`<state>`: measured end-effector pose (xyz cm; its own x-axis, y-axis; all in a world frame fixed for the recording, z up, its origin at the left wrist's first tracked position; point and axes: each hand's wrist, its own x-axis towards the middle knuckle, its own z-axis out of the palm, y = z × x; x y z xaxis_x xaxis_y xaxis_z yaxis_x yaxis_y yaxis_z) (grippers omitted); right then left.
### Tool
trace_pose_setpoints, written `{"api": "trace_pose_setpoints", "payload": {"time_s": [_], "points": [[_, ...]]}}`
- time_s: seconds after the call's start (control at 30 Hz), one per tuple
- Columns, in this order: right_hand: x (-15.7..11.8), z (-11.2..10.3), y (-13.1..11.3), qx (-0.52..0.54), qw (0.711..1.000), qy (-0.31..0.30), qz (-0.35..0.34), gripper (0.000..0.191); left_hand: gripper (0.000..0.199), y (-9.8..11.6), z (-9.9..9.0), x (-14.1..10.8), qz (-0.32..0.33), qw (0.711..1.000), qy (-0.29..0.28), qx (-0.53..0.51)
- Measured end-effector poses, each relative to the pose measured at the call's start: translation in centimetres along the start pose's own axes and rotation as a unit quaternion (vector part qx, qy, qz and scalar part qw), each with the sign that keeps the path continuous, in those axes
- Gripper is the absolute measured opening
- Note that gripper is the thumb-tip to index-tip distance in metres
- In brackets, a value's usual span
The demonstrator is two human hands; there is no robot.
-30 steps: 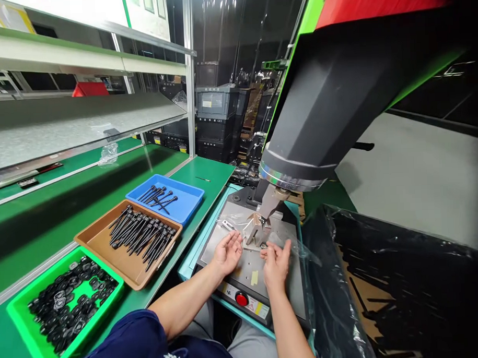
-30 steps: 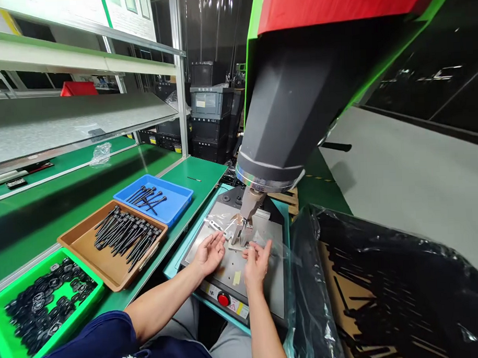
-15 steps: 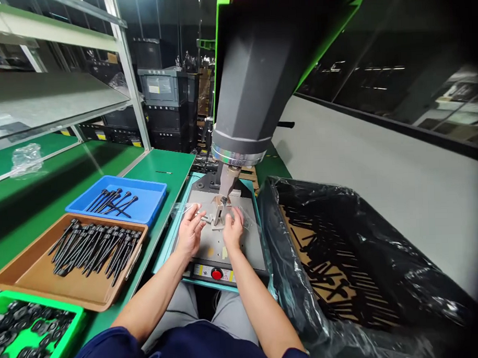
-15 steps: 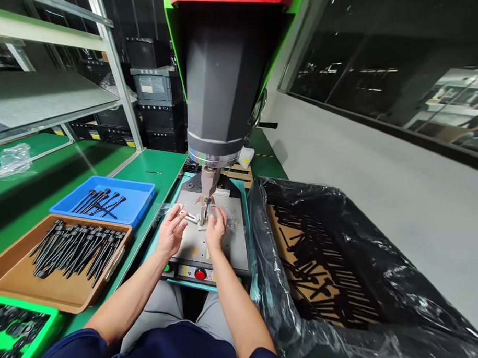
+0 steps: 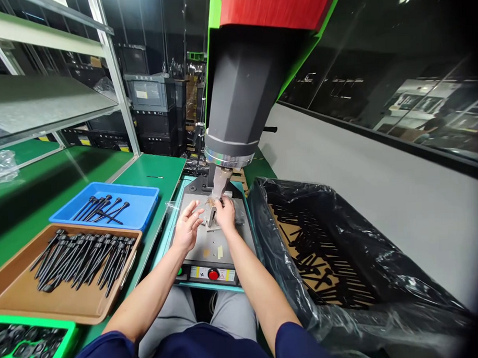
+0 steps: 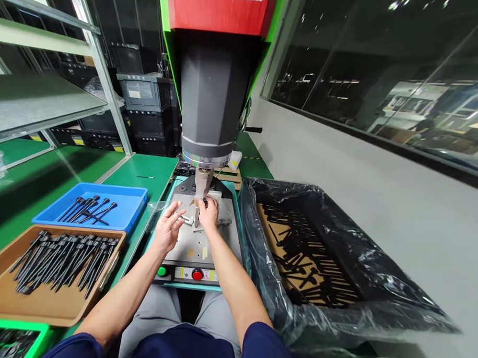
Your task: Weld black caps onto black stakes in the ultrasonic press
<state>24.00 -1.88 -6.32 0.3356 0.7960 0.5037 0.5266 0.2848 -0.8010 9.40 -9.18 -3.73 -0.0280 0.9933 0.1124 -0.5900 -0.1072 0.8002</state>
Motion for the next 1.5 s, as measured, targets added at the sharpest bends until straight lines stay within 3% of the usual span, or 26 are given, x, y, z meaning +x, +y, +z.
{"api": "trace_pose_setpoints", "payload": {"time_s": [0.2, 0.4, 0.6, 0.7, 0.8, 0.9, 1.07, 1.23, 1.4, 1.5], "points": [[-2.1, -1.9, -0.9, 0.004, 0.997, 0.029, -0.068, 0.033, 0.049, 0.1, -0.2, -0.8, -0.010, 1.000, 0.015, -0.001], [-6.0, -4.1, -0.4, -0.024, 0.992, 0.087, -0.092, 0.030, 0.049, -1.5, -2.2, -2.6, -0.029, 0.998, 0.032, 0.043], [-9.7, -5.8, 1.4, -0.014, 0.997, 0.075, -0.018, 0.033, 0.052, -2.2, -3.7, -3.4, -0.030, 0.993, 0.056, 0.103], [-11.6, -6.6, 1.8, 0.073, 0.995, 0.018, 0.069, 0.036, 0.051, -2.2, -4.3, -3.9, -0.030, 0.992, 0.045, 0.113], [-13.0, -7.6, 1.0, 0.183, 0.972, -0.049, 0.137, 0.039, 0.038, -2.7, -5.1, -5.2, -0.051, 0.988, 0.066, 0.130], [-13.6, -8.5, -0.7, 0.236, 0.960, -0.070, 0.130, 0.038, 0.026, -3.6, -5.8, -7.1, -0.091, 0.975, 0.091, 0.179], [-13.6, -8.8, -3.3, 0.228, 0.969, -0.072, 0.064, 0.035, 0.023, -3.5, -4.1, -9.3, -0.040, 0.956, -0.038, 0.287], [-13.9, -7.9, -4.2, 0.243, 0.966, -0.086, 0.036, 0.033, 0.032, -2.7, -1.6, -9.2, 0.018, 0.940, -0.142, 0.311], [-14.0, -7.2, -4.5, 0.281, 0.954, -0.082, 0.061, 0.032, 0.023, -3.3, -1.6, -8.9, 0.008, 0.925, -0.142, 0.353], [-14.0, -7.4, -4.3, 0.281, 0.950, -0.111, 0.076, 0.035, 0.024, -3.3, -2.1, -8.7, -0.001, 0.926, -0.134, 0.354]]}}
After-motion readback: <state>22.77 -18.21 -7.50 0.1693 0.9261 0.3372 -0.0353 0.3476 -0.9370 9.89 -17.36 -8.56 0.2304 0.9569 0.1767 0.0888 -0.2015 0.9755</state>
